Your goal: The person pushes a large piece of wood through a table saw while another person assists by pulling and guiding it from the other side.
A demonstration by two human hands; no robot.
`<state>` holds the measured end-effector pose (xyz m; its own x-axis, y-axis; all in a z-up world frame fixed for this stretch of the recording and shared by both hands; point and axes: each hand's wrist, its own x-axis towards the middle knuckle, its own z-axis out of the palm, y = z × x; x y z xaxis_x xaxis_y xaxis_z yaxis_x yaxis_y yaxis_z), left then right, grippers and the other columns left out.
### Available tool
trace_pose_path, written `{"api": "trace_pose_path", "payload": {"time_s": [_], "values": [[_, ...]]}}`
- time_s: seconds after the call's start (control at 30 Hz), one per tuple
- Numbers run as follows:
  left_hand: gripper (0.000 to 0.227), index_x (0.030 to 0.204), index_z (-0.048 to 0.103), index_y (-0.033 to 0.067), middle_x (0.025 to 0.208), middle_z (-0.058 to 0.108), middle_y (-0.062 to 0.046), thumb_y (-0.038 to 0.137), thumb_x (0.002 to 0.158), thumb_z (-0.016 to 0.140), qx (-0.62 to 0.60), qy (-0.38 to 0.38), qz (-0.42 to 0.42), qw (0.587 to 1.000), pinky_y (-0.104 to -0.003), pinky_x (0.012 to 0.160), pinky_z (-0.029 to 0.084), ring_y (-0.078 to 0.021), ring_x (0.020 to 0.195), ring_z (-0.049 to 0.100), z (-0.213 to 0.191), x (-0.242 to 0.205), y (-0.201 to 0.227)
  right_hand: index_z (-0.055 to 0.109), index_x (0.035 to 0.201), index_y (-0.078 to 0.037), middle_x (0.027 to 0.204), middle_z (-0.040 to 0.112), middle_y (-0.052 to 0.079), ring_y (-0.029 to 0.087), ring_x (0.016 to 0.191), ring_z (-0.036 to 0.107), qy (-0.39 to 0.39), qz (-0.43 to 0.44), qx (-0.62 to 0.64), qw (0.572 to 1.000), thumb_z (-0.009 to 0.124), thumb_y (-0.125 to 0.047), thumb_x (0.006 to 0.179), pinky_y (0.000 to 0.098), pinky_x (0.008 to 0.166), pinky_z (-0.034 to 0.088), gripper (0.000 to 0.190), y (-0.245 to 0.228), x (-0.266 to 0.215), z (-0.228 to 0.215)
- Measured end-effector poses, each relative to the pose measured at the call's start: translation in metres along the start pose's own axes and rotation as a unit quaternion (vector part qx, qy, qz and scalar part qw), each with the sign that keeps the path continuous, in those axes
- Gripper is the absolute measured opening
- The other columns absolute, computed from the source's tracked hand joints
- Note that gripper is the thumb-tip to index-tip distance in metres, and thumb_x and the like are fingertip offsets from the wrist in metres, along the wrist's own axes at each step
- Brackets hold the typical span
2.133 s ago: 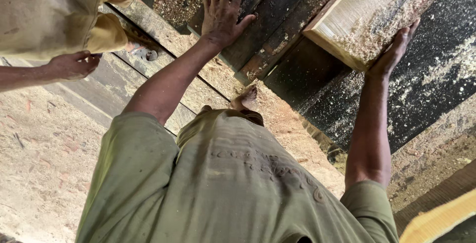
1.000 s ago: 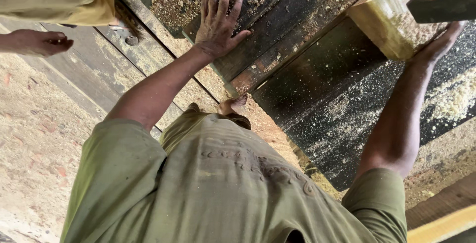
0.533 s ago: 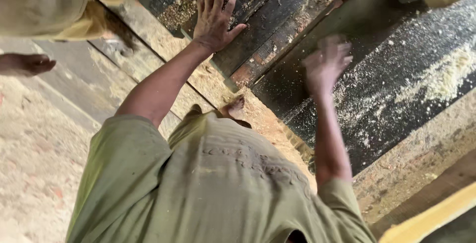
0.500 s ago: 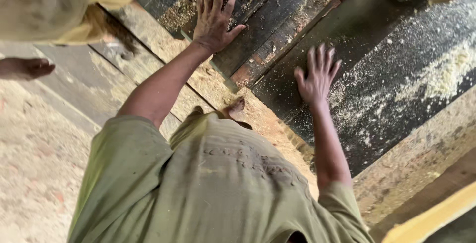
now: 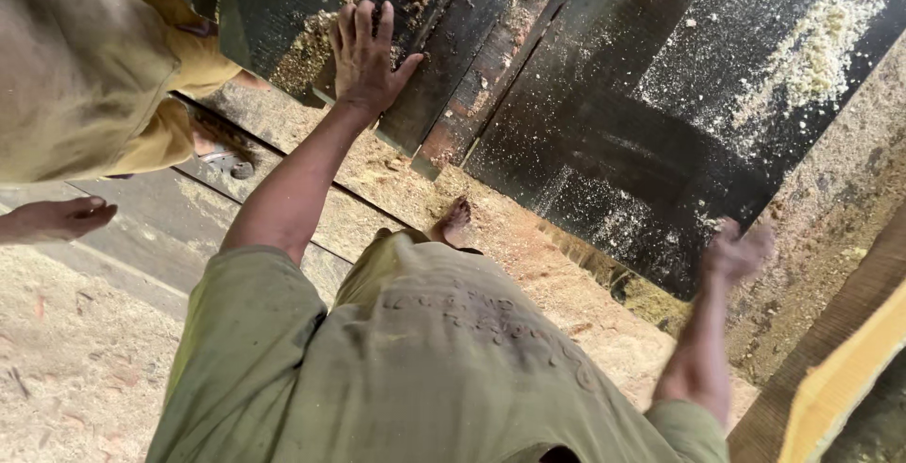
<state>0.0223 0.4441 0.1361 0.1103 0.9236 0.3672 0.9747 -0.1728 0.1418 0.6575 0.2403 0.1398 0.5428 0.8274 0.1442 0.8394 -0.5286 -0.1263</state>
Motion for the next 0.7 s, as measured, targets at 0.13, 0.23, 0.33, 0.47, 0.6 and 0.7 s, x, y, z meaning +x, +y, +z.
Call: {"api": "trace_pose_path", "payload": {"time_s": [0.13, 0.23, 0.33, 0.47, 0.6, 0.7], "values": [[0.094, 0.157, 0.038, 0.0085, 0.146, 0.031, -0.02, 0.07, 0.096, 0.074, 0.031, 0.02, 0.006, 0.999, -0.064, 0.114, 0.03, -0.0435, 0.14, 0.029, -0.001, 0.001, 0.001, 0.022, 0.169, -0.014, 0.177, 0.02, 0.016, 0.043, 0.16, 0.014, 0.003, -0.045, 0.032, 0.998, 0.027, -0.075, 0.107, 0.0755, 0.121, 0.013, 0.087, -0.043, 0.013, 0.019], [0.094, 0.157, 0.038, 0.007, 0.146, 0.032, -0.021, 0.07, 0.097, 0.074, 0.021, 0.012, 0.005, 1.0, -0.064, 0.114, 0.03, -0.0432, 0.139, 0.029, -0.002, 0.001, 0.0, 0.018, 0.17, -0.018, 0.179, 0.017, 0.008, 0.039, 0.165, 0.009, 0.012, -0.084, 0.079, 0.993, 0.02, -0.078, 0.103, 0.0711, 0.13, 0.009, 0.089, -0.091, 0.046, 0.02], [0.093, 0.158, 0.038, 0.0087, 0.147, 0.032, -0.018, 0.069, 0.097, 0.074, 0.027, 0.013, 0.004, 1.0, -0.063, 0.116, 0.03, -0.0407, 0.141, 0.029, -0.003, 0.001, 0.002, 0.016, 0.172, -0.018, 0.179, 0.014, 0.015, 0.046, 0.163, 0.009, 0.044, -0.093, 0.153, 0.983, 0.019, -0.082, 0.105, 0.0706, 0.13, 0.015, 0.093, -0.124, 0.103, 0.008], [0.092, 0.158, 0.039, 0.008, 0.146, 0.032, -0.018, 0.069, 0.099, 0.073, 0.036, 0.024, 0.016, 0.999, -0.062, 0.117, 0.03, -0.0401, 0.141, 0.029, -0.005, -0.002, 0.0, 0.005, 0.171, -0.017, 0.181, 0.007, 0.014, 0.046, 0.163, 0.006, 0.035, -0.137, 0.202, 0.969, 0.025, -0.083, 0.107, 0.0718, 0.137, 0.014, 0.094, -0.145, 0.223, -0.007], [0.092, 0.155, 0.04, 0.0083, 0.144, 0.033, -0.019, 0.071, 0.097, 0.074, 0.033, 0.02, 0.013, 0.999, -0.063, 0.115, 0.03, -0.0404, 0.139, 0.03, -0.004, 0.002, -0.001, 0.003, 0.174, -0.016, 0.182, 0.0, 0.017, 0.047, 0.167, 0.001, 0.003, -0.136, 0.241, 0.961, 0.041, -0.079, 0.108, 0.0708, 0.133, 0.009, 0.098, -0.165, 0.301, -0.022], [0.094, 0.156, 0.039, 0.0086, 0.144, 0.033, -0.019, 0.072, 0.096, 0.074, 0.032, 0.021, 0.015, 0.999, -0.063, 0.114, 0.029, -0.0395, 0.139, 0.03, -0.005, -0.002, -0.001, 0.005, 0.173, -0.015, 0.18, 0.0, 0.02, 0.045, 0.171, 0.002, -0.009, -0.151, 0.307, 0.94, 0.057, -0.078, 0.107, 0.0684, 0.137, 0.011, 0.105, -0.171, 0.32, -0.021]]}}
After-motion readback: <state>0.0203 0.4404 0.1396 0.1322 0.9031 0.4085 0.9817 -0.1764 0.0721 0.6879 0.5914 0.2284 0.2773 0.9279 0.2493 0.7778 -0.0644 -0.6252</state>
